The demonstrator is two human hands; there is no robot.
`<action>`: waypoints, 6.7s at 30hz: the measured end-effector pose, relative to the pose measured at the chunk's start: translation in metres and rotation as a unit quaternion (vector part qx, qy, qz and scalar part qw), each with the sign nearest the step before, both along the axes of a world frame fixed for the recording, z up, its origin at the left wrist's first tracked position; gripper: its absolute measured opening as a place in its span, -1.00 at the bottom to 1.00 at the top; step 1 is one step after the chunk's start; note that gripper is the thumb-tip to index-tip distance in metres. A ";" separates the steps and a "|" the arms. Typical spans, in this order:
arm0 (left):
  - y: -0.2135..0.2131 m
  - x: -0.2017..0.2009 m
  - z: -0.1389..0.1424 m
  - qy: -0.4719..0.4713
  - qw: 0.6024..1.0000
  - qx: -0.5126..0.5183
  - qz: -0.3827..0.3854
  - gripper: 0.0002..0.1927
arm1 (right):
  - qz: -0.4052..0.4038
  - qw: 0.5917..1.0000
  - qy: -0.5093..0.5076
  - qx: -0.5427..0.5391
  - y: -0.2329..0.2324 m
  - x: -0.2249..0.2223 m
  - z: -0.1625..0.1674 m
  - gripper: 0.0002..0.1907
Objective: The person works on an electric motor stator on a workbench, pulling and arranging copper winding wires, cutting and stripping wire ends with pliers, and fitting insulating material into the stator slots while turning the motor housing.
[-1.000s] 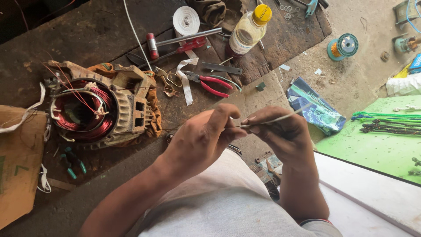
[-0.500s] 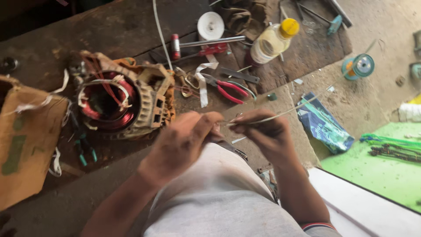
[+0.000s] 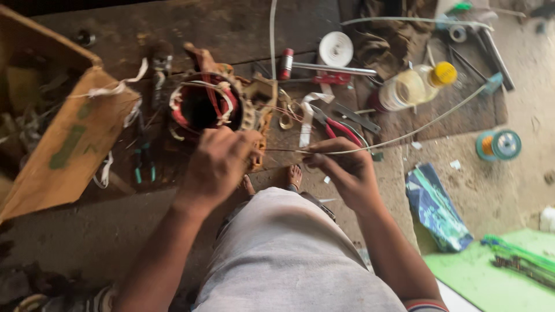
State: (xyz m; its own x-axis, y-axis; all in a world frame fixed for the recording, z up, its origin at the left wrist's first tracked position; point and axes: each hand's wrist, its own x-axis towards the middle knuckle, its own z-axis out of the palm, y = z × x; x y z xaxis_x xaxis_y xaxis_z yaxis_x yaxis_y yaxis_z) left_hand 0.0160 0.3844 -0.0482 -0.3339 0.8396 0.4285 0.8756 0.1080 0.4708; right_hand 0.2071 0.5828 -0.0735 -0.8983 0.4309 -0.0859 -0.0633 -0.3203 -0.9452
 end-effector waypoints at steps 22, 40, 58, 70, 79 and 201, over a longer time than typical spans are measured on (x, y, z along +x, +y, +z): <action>0.009 0.045 0.033 -0.151 0.981 0.104 -0.070 -0.83 | -0.213 0.957 0.157 -0.122 0.075 0.132 -0.023 -0.72; -0.037 -0.006 -0.050 -0.114 0.971 0.178 -0.110 -0.77 | -0.499 0.841 -0.006 -0.210 0.104 0.206 -0.101 -0.81; -0.087 -0.004 -0.047 -0.023 0.962 0.138 0.236 -0.70 | -0.191 0.976 0.045 -0.089 0.107 0.128 -0.110 -0.62; -0.085 0.052 -0.077 -0.112 0.930 0.130 0.325 -0.88 | -0.012 0.809 -0.164 0.565 0.077 -0.023 -0.079 -0.84; -0.066 0.116 -0.066 -0.128 0.905 0.100 0.392 -0.86 | 0.113 0.669 -0.073 0.731 0.104 -0.182 -0.111 -0.57; 0.230 0.050 -0.136 -0.275 0.938 0.011 0.212 -0.87 | 0.116 0.944 -0.307 0.031 0.128 0.092 -0.130 -0.47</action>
